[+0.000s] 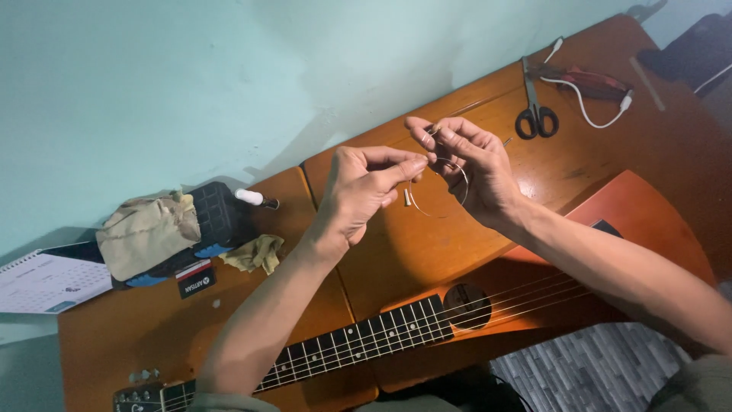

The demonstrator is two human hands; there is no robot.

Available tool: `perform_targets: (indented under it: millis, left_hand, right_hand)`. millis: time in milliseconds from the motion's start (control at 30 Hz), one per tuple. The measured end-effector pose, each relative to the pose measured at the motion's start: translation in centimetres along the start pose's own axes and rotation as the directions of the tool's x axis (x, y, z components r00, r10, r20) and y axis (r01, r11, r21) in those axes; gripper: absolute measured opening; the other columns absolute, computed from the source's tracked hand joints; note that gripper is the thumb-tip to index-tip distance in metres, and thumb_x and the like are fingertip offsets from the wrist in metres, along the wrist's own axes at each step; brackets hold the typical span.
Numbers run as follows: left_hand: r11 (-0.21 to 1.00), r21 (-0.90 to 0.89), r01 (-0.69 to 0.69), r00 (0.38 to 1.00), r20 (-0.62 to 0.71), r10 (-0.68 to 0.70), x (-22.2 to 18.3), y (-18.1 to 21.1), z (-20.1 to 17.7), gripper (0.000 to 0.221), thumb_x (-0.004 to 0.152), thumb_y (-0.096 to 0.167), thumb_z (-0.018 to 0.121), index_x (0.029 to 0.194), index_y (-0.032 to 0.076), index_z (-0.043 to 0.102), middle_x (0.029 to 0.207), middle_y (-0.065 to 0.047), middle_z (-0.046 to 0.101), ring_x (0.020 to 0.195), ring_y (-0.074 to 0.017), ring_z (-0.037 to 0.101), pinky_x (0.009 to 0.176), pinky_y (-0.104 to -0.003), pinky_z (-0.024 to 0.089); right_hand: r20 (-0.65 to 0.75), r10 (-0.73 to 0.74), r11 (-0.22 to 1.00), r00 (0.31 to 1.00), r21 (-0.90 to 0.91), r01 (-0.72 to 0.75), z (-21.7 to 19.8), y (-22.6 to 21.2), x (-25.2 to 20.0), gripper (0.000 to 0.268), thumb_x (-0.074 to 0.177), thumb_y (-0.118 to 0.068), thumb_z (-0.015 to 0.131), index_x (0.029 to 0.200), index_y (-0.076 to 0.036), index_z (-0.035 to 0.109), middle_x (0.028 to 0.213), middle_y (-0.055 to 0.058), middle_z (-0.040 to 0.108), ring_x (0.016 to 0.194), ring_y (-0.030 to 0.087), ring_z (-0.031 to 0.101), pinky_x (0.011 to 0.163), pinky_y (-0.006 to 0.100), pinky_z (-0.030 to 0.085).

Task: The person tunes the guitar by adjusting the tension of the strings using the tuning pegs and prepares a new string by uncoiling it.

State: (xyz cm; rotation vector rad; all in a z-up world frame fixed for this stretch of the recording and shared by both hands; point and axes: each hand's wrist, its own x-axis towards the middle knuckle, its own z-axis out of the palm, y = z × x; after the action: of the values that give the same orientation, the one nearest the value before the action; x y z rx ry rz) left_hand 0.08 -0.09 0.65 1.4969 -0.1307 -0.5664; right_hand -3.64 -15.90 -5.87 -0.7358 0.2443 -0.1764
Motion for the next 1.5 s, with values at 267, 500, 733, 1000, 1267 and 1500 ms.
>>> perform_targets:
  millis: [267,500,733,1000,1267,1500]
  left_hand:
    - [0.854,0.518,-0.05,0.996,0.085,0.007,1.8,2.2,-3.2,0.005,0.071,0.009,0.081,0.076,0.01,0.082,0.063,-0.007,0.072,0.05,-0.0053,0.055,0.044,-0.023,0.048]
    - [0.601,0.762,-0.243,0.956,0.293,0.014,1.1,4.3,-4.5,0.01,0.074,0.007,0.075,0.077,0.014,0.082,0.064,-0.002,0.073,0.043,-0.0068,0.052,0.044,-0.025,0.046]
    - [0.722,0.676,-0.146,0.872,0.432,-0.229,0.1,7.3,-4.7,0.011,0.085,0.009,0.075,0.091,0.011,0.083,0.079,0.001,0.075,0.047,-0.0001,0.044,0.046,-0.015,0.041]
    - [0.813,0.56,-0.157,0.758,0.596,-0.265,0.4,7.8,-5.7,0.014,0.092,0.013,0.075,0.104,0.014,0.083,0.084,0.001,0.076,0.059,0.0019,0.044,0.057,-0.014,0.042]
    - [0.888,0.429,-0.166,0.564,0.78,-0.271,1.5,5.8,-6.5,0.021,0.097,0.01,0.07,0.114,0.013,0.081,0.104,-0.003,0.079,0.073,-0.0008,0.055,0.062,-0.012,0.043]
    - [0.966,0.254,-0.04,0.675,0.72,-0.161,4.9,1.4,-3.4,0.021,0.095,0.009,0.069,0.113,0.005,0.078,0.088,-0.004,0.073,0.057,0.0033,0.047,0.047,-0.012,0.036]
  right_hand:
    - [0.305,0.004,0.951,0.952,-0.296,0.091,-0.4,-1.0,1.2,0.032,0.092,-0.014,0.064,0.117,0.005,0.063,0.101,0.022,0.067,0.096,0.026,0.072,0.074,0.033,0.06]
    - [0.566,0.177,0.632,0.805,-0.692,0.348,1.6,-3.3,0.6,0.011,0.094,-0.014,0.074,0.091,-0.004,0.077,0.076,0.006,0.072,0.076,0.013,0.066,0.075,0.03,0.056]
    - [0.642,0.32,0.732,0.697,-0.635,0.249,1.6,-3.4,1.4,0.014,0.094,-0.012,0.073,0.086,-0.004,0.08,0.074,0.004,0.074,0.075,0.01,0.066,0.072,0.026,0.054]
    - [0.76,0.332,0.811,0.559,-0.533,0.242,0.8,-2.9,2.2,0.012,0.092,-0.011,0.075,0.092,-0.001,0.081,0.074,0.006,0.074,0.073,0.011,0.066,0.072,0.027,0.055]
    - [0.85,0.356,0.839,0.388,-0.473,0.268,-0.1,-3.9,2.1,0.014,0.091,-0.009,0.074,0.097,0.0,0.083,0.075,0.008,0.078,0.069,0.013,0.069,0.068,0.027,0.056]
    - [0.767,0.299,0.838,0.567,-0.496,0.229,-6.6,-4.7,3.7,0.016,0.094,-0.005,0.069,0.099,0.007,0.079,0.075,0.011,0.073,0.074,0.014,0.066,0.07,0.029,0.053]
